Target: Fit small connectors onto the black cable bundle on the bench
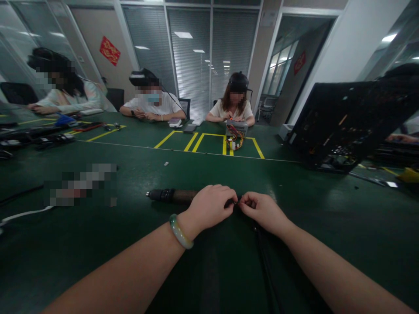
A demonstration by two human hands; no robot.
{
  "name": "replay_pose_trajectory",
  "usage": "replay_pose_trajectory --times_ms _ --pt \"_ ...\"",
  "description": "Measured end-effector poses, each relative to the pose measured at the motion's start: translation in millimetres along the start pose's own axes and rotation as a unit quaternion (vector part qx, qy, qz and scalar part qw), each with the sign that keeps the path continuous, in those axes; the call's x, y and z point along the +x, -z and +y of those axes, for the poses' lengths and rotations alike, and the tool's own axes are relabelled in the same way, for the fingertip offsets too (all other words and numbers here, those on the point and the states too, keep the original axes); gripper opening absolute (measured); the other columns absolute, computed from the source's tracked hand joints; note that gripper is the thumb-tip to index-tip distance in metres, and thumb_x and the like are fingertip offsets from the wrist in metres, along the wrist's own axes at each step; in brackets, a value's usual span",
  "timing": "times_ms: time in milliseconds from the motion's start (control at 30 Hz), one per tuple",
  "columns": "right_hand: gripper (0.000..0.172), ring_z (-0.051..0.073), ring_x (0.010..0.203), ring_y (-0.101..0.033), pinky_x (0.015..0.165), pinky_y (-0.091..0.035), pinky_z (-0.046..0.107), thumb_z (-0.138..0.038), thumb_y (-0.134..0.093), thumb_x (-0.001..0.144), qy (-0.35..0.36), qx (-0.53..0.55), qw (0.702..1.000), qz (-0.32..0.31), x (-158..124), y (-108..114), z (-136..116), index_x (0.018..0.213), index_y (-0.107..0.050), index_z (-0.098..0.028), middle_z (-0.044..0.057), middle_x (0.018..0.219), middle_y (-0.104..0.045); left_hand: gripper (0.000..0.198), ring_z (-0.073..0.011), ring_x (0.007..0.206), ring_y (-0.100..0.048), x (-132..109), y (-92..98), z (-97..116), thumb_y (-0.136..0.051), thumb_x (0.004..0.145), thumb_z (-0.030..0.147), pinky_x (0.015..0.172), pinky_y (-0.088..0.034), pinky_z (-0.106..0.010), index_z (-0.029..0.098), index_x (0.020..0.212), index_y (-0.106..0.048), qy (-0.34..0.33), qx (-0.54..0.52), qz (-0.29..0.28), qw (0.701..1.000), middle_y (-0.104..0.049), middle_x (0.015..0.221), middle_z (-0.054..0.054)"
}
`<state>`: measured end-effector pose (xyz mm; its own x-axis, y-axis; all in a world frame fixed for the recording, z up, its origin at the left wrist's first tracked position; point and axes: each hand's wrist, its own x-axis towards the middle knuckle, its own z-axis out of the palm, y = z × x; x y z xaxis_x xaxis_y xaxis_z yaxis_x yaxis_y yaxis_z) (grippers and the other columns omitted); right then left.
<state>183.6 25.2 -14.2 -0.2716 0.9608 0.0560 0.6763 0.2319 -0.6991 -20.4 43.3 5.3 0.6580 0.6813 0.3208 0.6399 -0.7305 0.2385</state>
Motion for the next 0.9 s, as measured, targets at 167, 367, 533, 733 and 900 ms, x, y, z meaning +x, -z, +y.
replay_pose_trajectory --times_ms 167,367,533,733,900 --pt "0.017 0.014 0.061 -0.057 0.052 -0.038 0.023 -0.035 -0.057 0.086 -0.004 -0.010 1.000 -0.002 -0.7 0.8 -2.2 0.085 -0.067 -0.022 -0.001 0.074 -0.067 0.012 -0.0189 0.087 -0.057 -0.3 -1.2 0.1 -0.059 0.085 0.029 0.080 -0.044 -0.034 0.023 0.096 -0.060 0.009 0.011 0.010 1.000 -0.063 0.091 0.000" --pt "0.017 0.014 0.062 -0.058 0.053 -0.038 0.023 -0.036 -0.057 0.085 0.002 -0.016 1.000 0.002 -1.0 1.6 -2.7 0.084 -0.067 -0.022 -0.002 0.073 -0.067 0.009 -0.0186 0.084 -0.057 0.1 -4.4 0.5 -0.057 0.087 0.029 0.078 -0.043 -0.034 0.022 0.092 -0.059 0.014 0.017 0.016 1.000 -0.062 0.089 0.001" --pt "0.014 0.015 0.064 -0.060 0.054 -0.038 0.023 -0.034 -0.057 0.086 0.001 -0.011 1.000 -0.003 -1.0 1.8 -2.9 0.085 -0.066 -0.023 -0.002 0.075 -0.068 0.008 -0.0181 0.087 -0.057 -0.2 -5.6 0.3 -0.057 0.087 0.024 0.079 -0.043 -0.034 0.023 0.093 -0.061 0.001 0.005 0.017 1.000 -0.063 0.093 0.001" --pt "0.013 0.015 0.064 -0.060 0.055 -0.038 0.023 -0.032 -0.057 0.086 0.002 -0.008 1.000 -0.006 -1.0 1.0 -2.2 0.085 -0.066 -0.022 -0.002 0.074 -0.068 0.011 -0.0178 0.089 -0.057 -0.6 -6.8 -1.9 -0.056 0.086 0.023 0.082 -0.043 -0.034 0.023 0.095 -0.062 -0.007 0.008 0.015 1.000 -0.063 0.096 0.000" --pt "0.015 0.014 0.062 -0.059 0.054 -0.037 0.023 -0.033 -0.057 0.086 0.009 -0.014 1.000 -0.004 -0.5 0.2 -1.0 0.084 -0.065 -0.021 -0.002 0.072 -0.067 0.015 -0.0189 0.087 -0.057 -1.3 -5.4 0.3 -0.059 0.085 0.027 0.078 -0.044 -0.033 0.022 0.100 -0.059 0.002 0.027 0.026 0.999 -0.063 0.093 -0.001"
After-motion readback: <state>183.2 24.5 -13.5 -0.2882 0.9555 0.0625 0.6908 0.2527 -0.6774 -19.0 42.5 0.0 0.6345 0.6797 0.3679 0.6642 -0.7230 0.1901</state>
